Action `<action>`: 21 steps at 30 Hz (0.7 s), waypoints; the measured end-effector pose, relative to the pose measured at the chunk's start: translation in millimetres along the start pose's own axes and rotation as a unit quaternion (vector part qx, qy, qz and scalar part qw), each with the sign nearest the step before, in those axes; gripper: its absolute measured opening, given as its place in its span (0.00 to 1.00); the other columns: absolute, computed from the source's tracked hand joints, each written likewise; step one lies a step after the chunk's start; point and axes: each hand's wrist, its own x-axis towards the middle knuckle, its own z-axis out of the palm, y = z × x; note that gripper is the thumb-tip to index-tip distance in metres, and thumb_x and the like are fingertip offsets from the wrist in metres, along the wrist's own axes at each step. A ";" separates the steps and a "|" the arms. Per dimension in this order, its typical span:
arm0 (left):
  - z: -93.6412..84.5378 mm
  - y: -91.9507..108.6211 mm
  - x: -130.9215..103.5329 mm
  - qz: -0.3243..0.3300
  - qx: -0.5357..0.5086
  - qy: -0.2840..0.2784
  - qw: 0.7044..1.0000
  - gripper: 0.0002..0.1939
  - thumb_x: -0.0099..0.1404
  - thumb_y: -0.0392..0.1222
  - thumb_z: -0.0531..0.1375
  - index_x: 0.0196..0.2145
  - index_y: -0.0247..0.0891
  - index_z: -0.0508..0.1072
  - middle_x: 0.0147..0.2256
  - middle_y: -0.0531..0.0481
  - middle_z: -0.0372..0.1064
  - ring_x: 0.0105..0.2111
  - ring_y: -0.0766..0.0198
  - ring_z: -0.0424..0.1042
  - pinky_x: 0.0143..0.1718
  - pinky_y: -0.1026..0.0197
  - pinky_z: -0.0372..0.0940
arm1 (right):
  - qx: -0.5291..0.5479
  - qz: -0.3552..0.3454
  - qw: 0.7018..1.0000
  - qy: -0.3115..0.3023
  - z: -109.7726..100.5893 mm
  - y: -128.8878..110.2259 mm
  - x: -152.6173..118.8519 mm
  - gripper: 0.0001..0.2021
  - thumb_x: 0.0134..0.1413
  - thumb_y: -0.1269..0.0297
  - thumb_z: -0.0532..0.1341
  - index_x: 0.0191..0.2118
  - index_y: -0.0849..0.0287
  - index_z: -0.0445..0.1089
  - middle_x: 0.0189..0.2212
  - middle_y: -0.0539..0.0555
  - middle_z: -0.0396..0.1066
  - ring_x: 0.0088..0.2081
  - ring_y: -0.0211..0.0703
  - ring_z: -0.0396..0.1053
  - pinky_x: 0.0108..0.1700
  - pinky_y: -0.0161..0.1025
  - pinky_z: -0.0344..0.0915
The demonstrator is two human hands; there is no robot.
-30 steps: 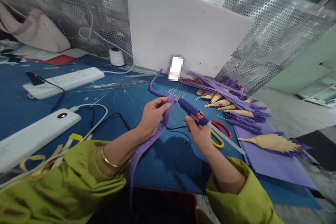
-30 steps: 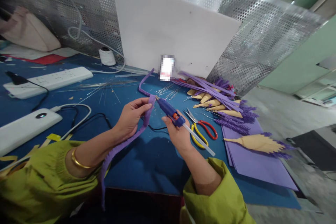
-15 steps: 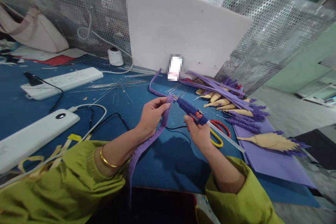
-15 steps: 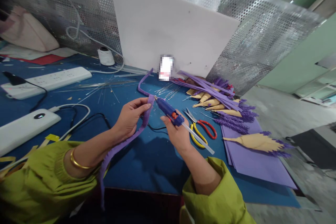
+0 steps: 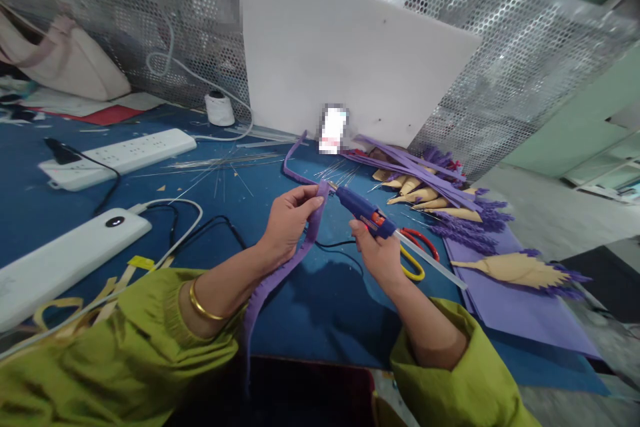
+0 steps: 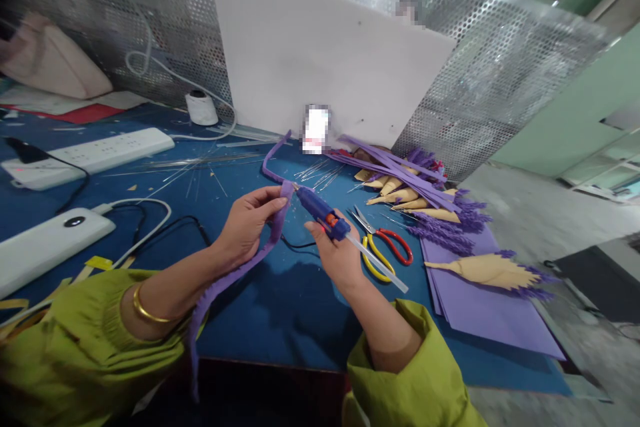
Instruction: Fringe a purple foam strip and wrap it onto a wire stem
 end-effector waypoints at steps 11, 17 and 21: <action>-1.0 -2.3 0.5 0.000 -0.001 0.003 1.000 0.08 0.51 0.40 0.67 0.32 0.38 0.81 0.28 0.52 0.73 0.25 0.69 0.63 0.27 0.64 0.60 | -0.007 0.001 1.000 -0.006 -0.4 -2.5 -0.2 0.17 0.50 0.47 0.65 0.28 0.57 0.68 0.16 0.46 0.61 0.20 0.38 0.58 0.25 0.36 0.57; -1.4 -2.9 1.4 0.002 -0.006 0.009 1.000 0.08 0.51 0.39 0.67 0.32 0.38 0.80 0.28 0.53 0.73 0.25 0.69 0.63 0.28 0.64 0.60 | -0.019 -0.004 1.000 -0.012 -1.5 -3.0 -0.4 0.17 0.51 0.48 0.65 0.27 0.56 0.68 0.16 0.46 0.61 0.21 0.38 0.58 0.25 0.36 0.57; -1.1 -2.6 1.6 0.003 -0.008 0.011 1.000 0.09 0.50 0.39 0.67 0.32 0.38 0.80 0.28 0.53 0.73 0.25 0.69 0.63 0.28 0.64 0.60 | -0.021 -0.005 1.000 -0.014 -1.6 -3.0 -0.6 0.17 0.51 0.47 0.65 0.27 0.56 0.68 0.15 0.46 0.60 0.20 0.38 0.58 0.25 0.37 0.57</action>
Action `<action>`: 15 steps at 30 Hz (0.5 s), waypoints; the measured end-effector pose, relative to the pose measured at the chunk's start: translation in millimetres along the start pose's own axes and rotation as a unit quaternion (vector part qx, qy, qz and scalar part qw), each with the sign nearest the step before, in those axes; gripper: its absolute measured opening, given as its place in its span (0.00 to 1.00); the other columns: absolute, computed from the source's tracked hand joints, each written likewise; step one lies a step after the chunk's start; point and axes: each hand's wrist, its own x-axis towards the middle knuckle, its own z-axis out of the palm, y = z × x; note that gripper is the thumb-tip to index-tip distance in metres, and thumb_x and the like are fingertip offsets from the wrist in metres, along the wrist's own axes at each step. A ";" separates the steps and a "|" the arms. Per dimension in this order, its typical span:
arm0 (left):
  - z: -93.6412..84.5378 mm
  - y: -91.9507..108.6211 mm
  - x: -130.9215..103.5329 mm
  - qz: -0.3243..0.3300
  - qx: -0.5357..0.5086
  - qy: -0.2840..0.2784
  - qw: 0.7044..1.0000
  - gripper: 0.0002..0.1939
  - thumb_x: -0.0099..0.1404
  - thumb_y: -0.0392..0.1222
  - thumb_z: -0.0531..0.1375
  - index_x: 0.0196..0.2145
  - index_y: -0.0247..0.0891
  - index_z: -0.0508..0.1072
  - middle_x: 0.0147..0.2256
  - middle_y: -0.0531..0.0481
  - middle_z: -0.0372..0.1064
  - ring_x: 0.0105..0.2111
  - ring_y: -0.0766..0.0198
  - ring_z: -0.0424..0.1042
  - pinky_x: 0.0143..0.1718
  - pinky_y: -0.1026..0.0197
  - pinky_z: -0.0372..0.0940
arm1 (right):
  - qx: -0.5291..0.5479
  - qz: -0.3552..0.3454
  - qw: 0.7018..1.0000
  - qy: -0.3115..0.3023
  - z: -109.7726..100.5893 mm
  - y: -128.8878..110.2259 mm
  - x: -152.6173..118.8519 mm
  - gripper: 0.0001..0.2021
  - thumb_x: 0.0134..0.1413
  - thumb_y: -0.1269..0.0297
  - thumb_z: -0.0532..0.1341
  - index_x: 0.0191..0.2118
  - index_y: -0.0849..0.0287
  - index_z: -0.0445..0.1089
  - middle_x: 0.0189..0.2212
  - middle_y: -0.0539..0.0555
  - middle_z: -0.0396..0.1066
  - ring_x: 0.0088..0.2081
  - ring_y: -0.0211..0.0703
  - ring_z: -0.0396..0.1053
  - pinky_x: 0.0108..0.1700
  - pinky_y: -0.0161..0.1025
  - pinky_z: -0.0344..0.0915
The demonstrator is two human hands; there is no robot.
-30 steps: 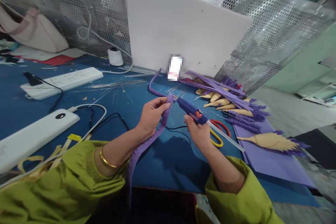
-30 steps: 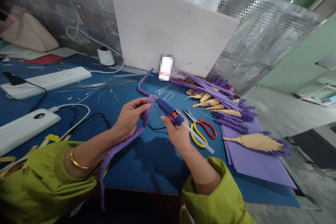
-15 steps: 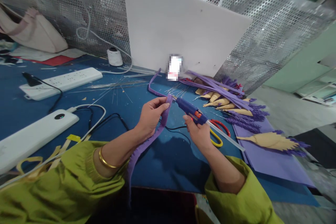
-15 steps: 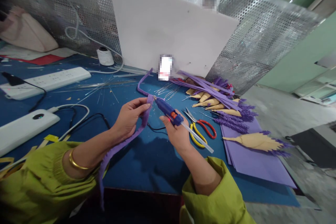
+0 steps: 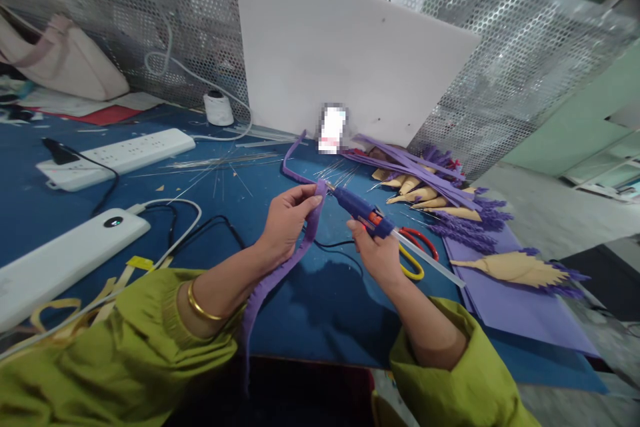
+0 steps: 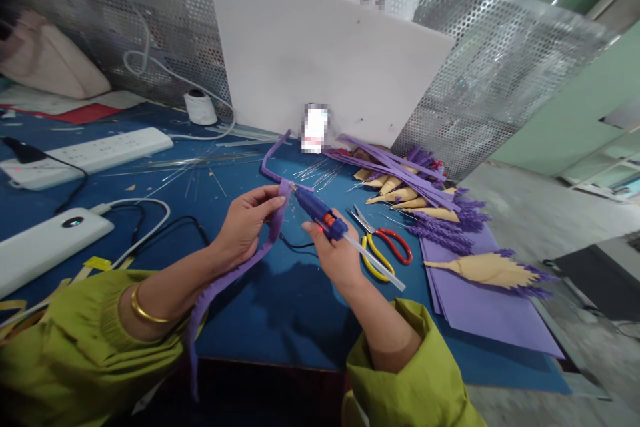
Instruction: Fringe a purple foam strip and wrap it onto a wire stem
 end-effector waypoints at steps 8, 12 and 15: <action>-0.2 -0.7 1.3 -0.006 -0.022 0.002 1.000 0.09 0.49 0.38 0.68 0.31 0.37 0.81 0.27 0.53 0.74 0.26 0.70 0.64 0.29 0.66 0.60 | -0.025 -0.009 1.000 0.002 -0.5 -1.4 -0.2 0.18 0.50 0.47 0.64 0.25 0.57 0.68 0.15 0.47 0.61 0.21 0.39 0.59 0.25 0.37 0.58; 0.0 -1.0 1.4 -0.004 -0.027 0.004 1.000 0.08 0.49 0.38 0.68 0.31 0.37 0.81 0.27 0.53 0.74 0.26 0.71 0.64 0.28 0.67 0.60 | -0.041 -0.009 0.999 0.000 -0.1 -3.0 -0.4 0.19 0.51 0.45 0.64 0.24 0.57 0.67 0.15 0.46 0.61 0.21 0.38 0.60 0.26 0.36 0.59; -0.3 -1.2 1.9 -0.002 -0.024 0.007 1.000 0.09 0.50 0.37 0.68 0.32 0.36 0.81 0.28 0.52 0.74 0.25 0.70 0.64 0.28 0.67 0.60 | -0.039 -0.004 0.999 -0.001 0.8 -3.9 -0.9 0.20 0.51 0.45 0.63 0.23 0.57 0.66 0.14 0.46 0.60 0.20 0.38 0.59 0.25 0.35 0.59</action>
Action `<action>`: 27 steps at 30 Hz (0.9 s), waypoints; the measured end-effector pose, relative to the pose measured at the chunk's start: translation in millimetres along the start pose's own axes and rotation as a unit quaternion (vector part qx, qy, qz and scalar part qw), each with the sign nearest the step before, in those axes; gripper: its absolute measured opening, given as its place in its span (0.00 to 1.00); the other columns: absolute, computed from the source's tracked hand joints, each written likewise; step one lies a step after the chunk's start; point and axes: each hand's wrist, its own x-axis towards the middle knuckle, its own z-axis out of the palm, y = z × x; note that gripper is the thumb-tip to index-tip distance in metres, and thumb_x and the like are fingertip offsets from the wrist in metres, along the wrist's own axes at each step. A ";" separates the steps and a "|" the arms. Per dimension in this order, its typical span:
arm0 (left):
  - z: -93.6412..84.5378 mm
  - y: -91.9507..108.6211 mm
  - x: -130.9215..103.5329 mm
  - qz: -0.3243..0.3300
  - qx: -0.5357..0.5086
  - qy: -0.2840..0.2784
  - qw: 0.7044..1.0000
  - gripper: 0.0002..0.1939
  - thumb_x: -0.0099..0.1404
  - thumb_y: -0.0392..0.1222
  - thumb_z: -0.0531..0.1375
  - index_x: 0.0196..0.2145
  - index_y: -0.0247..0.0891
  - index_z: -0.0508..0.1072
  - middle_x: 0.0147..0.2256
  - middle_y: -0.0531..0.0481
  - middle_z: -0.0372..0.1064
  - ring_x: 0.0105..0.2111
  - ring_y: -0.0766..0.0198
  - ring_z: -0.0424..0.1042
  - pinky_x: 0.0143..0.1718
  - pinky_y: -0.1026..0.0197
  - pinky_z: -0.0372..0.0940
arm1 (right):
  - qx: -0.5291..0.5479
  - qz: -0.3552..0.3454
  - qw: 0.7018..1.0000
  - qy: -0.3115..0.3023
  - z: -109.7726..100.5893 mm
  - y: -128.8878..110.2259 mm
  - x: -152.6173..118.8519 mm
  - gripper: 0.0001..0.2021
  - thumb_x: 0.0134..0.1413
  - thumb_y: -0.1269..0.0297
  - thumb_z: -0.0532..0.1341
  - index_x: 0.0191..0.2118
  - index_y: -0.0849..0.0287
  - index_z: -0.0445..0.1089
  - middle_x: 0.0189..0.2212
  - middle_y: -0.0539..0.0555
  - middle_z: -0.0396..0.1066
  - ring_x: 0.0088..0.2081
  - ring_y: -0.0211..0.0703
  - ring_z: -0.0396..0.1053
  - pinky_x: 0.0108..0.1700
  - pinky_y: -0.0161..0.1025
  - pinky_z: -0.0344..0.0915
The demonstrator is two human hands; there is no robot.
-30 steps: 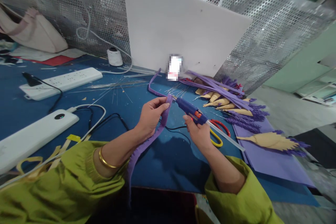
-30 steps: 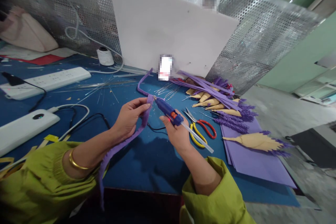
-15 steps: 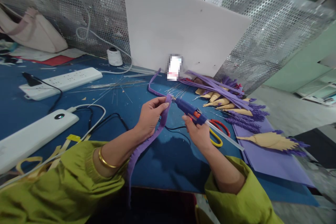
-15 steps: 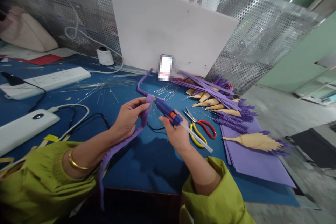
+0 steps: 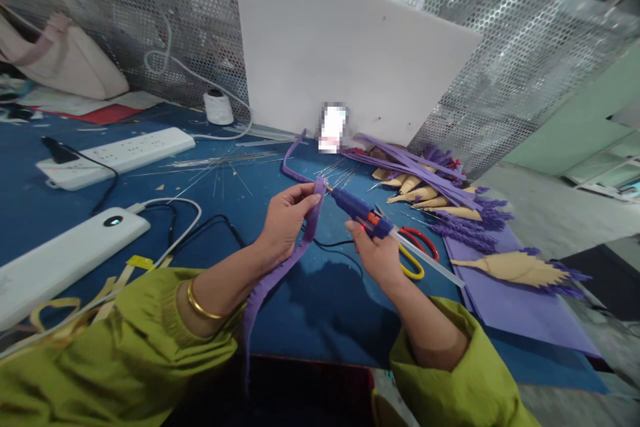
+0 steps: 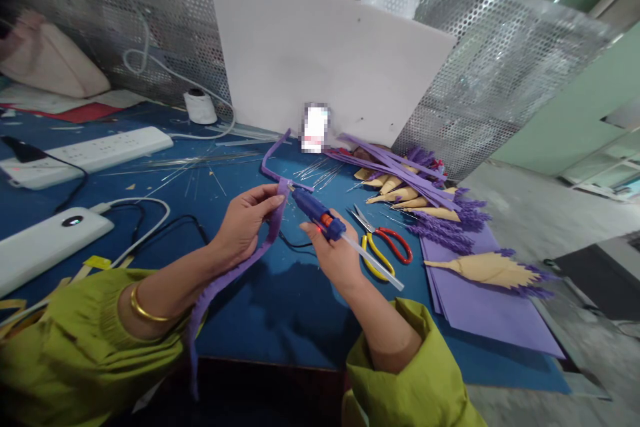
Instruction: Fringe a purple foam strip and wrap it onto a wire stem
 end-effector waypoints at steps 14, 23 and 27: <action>-2.7 -1.7 3.7 0.002 0.017 0.009 1.000 0.08 0.50 0.39 0.68 0.31 0.36 0.80 0.25 0.54 0.70 0.23 0.72 0.61 0.25 0.67 0.57 | 0.003 -0.008 1.000 -0.013 -0.1 -2.6 0.0 0.20 0.51 0.45 0.63 0.23 0.57 0.63 0.16 0.46 0.60 0.21 0.37 0.58 0.24 0.35 0.58; -2.9 -1.6 5.5 -0.009 -0.004 0.028 1.000 0.10 0.48 0.40 0.69 0.31 0.36 0.81 0.27 0.52 0.74 0.25 0.71 0.64 0.27 0.67 0.59 | 0.008 -0.008 1.000 -0.021 0.4 -1.0 -0.5 0.18 0.51 0.48 0.63 0.24 0.57 0.64 0.17 0.46 0.59 0.21 0.36 0.57 0.24 0.34 0.57; -2.8 -0.9 5.4 -0.016 -0.001 0.031 0.999 0.10 0.49 0.40 0.68 0.32 0.37 0.81 0.27 0.52 0.74 0.24 0.71 0.65 0.26 0.66 0.59 | 0.014 -0.009 1.000 -0.025 0.9 -1.9 -0.4 0.18 0.51 0.48 0.64 0.25 0.57 0.64 0.17 0.46 0.60 0.21 0.36 0.57 0.24 0.34 0.57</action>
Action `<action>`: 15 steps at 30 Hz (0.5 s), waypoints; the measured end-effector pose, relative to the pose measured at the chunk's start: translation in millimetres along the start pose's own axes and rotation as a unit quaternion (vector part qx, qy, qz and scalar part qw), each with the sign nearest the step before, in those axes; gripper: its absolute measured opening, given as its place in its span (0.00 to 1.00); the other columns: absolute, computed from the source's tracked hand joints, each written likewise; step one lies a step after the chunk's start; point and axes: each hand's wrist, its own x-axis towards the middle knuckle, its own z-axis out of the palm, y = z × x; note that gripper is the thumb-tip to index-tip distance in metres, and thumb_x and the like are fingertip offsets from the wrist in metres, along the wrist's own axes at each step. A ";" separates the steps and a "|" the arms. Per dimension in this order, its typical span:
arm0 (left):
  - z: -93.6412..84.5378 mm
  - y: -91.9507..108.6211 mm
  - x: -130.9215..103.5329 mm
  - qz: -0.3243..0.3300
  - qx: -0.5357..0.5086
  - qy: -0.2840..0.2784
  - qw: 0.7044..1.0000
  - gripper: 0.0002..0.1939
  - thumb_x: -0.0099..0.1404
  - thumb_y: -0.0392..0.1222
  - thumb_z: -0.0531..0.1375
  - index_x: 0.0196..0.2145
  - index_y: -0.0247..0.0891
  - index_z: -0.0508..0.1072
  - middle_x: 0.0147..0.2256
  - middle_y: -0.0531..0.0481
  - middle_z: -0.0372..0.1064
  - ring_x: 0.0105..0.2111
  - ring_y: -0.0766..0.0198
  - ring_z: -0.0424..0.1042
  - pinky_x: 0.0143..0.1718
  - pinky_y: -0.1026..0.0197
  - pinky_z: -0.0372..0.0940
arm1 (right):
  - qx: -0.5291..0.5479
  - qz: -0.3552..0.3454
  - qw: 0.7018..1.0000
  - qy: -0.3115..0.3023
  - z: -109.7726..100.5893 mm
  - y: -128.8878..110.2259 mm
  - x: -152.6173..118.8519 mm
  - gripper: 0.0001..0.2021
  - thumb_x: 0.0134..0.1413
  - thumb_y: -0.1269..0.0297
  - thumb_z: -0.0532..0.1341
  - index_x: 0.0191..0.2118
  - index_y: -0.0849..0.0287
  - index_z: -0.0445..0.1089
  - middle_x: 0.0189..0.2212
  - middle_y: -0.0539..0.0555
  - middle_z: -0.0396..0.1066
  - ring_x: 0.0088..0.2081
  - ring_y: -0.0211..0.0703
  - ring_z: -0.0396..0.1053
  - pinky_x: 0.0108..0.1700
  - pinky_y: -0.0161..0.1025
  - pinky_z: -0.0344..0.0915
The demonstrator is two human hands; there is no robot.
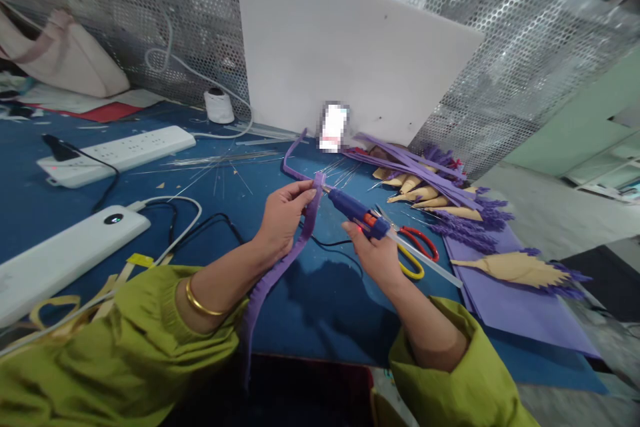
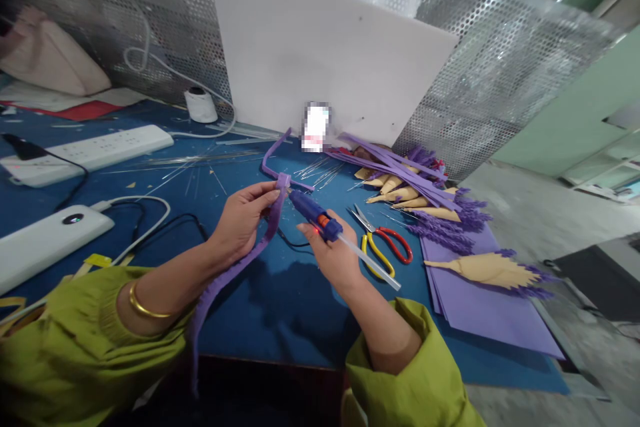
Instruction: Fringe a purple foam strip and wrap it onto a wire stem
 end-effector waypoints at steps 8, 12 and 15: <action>-0.4 0.6 0.8 0.008 0.010 0.009 1.000 0.11 0.49 0.39 0.68 0.33 0.38 0.82 0.28 0.51 0.75 0.24 0.70 0.65 0.27 0.66 0.59 | -0.002 -0.010 1.000 -0.008 -0.1 0.3 -0.3 0.18 0.52 0.48 0.64 0.25 0.57 0.63 0.18 0.46 0.59 0.21 0.35 0.55 0.24 0.34 0.57; 0.0 1.3 1.0 0.010 0.013 0.011 1.000 0.10 0.49 0.39 0.68 0.33 0.38 0.82 0.27 0.52 0.75 0.24 0.71 0.64 0.26 0.66 0.59 | -0.018 -0.032 0.999 -0.010 -0.7 2.7 -0.1 0.16 0.53 0.51 0.64 0.24 0.57 0.63 0.19 0.46 0.59 0.22 0.36 0.56 0.26 0.35 0.58; 0.3 1.8 1.4 0.009 0.010 0.018 1.000 0.10 0.49 0.39 0.68 0.33 0.38 0.82 0.27 0.52 0.75 0.23 0.70 0.64 0.26 0.66 0.59 | -0.030 -0.033 0.999 -0.010 -1.1 4.2 0.3 0.15 0.53 0.52 0.64 0.26 0.57 0.65 0.19 0.47 0.62 0.23 0.38 0.59 0.27 0.36 0.60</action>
